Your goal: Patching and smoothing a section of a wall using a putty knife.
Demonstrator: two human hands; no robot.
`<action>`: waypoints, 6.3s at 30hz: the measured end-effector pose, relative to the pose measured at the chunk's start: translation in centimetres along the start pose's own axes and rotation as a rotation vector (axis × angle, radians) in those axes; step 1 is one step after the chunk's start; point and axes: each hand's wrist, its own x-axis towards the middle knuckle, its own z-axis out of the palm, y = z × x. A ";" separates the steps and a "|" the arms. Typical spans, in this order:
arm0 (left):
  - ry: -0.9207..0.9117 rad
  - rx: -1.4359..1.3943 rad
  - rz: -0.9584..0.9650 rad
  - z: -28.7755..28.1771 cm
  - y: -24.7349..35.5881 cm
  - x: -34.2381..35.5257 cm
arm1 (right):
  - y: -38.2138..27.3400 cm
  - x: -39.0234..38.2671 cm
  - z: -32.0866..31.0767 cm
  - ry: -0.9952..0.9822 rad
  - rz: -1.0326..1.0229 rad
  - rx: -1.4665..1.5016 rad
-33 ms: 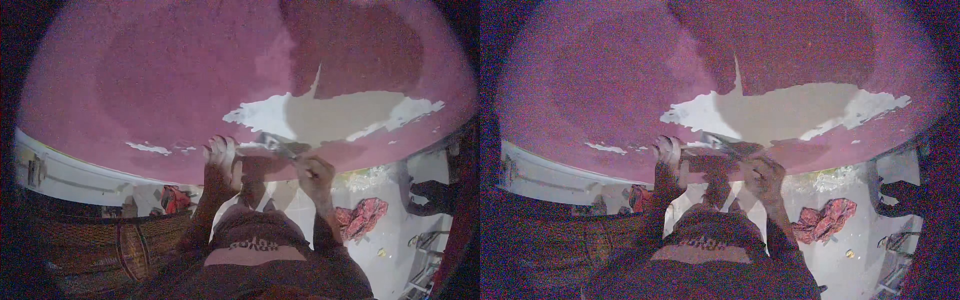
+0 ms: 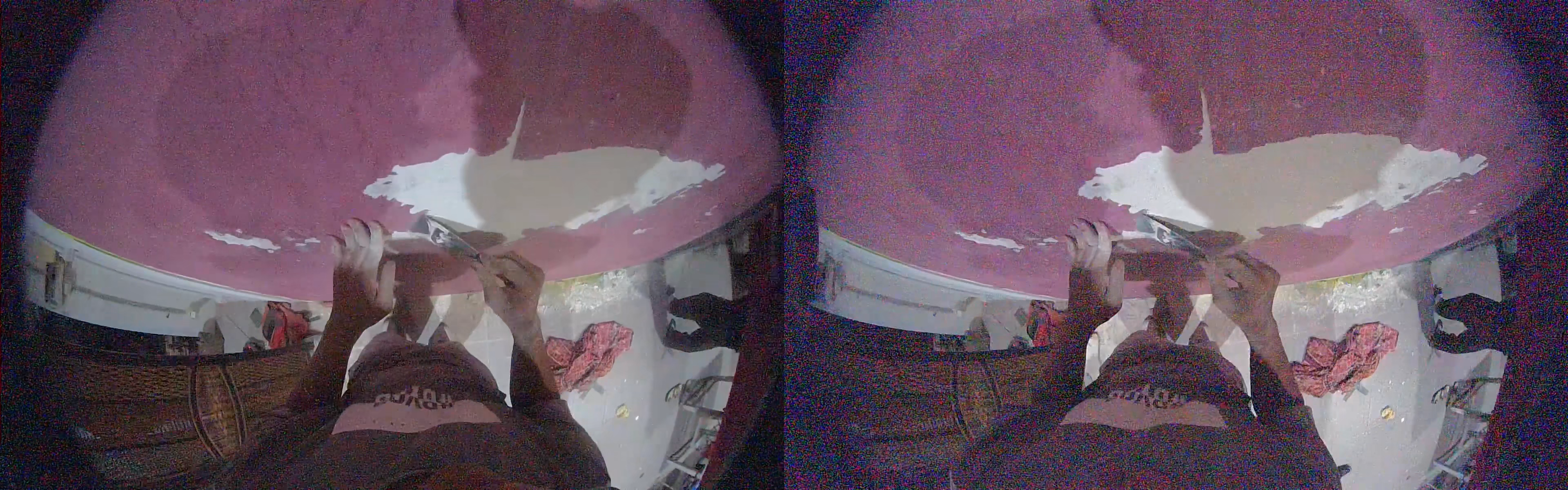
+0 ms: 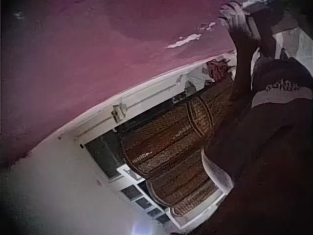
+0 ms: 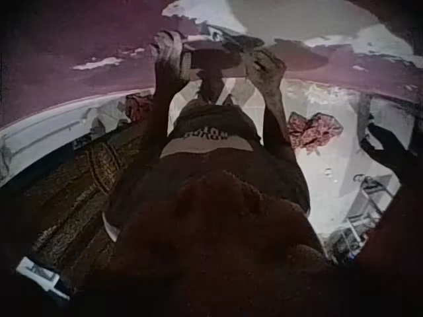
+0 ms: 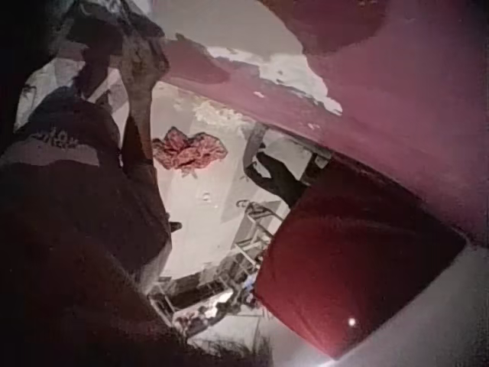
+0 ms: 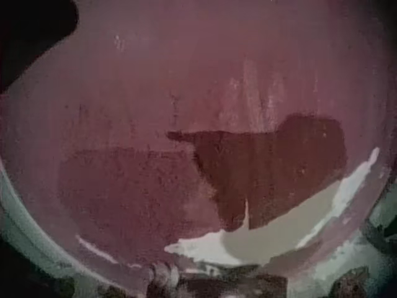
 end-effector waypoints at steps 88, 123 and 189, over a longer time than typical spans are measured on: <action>0.147 -0.253 0.083 2.1 0.6 -2.9 | -3.2 2.0 -2.6 0.273 0.093 -0.053; 0.152 -0.725 -0.016 1.4 0.4 -3.0 | -4.1 3.7 -2.5 0.143 0.379 0.017; 0.794 0.041 0.238 4.7 -4.9 4.6 | -8.3 9.1 -7.8 -0.029 0.007 -0.346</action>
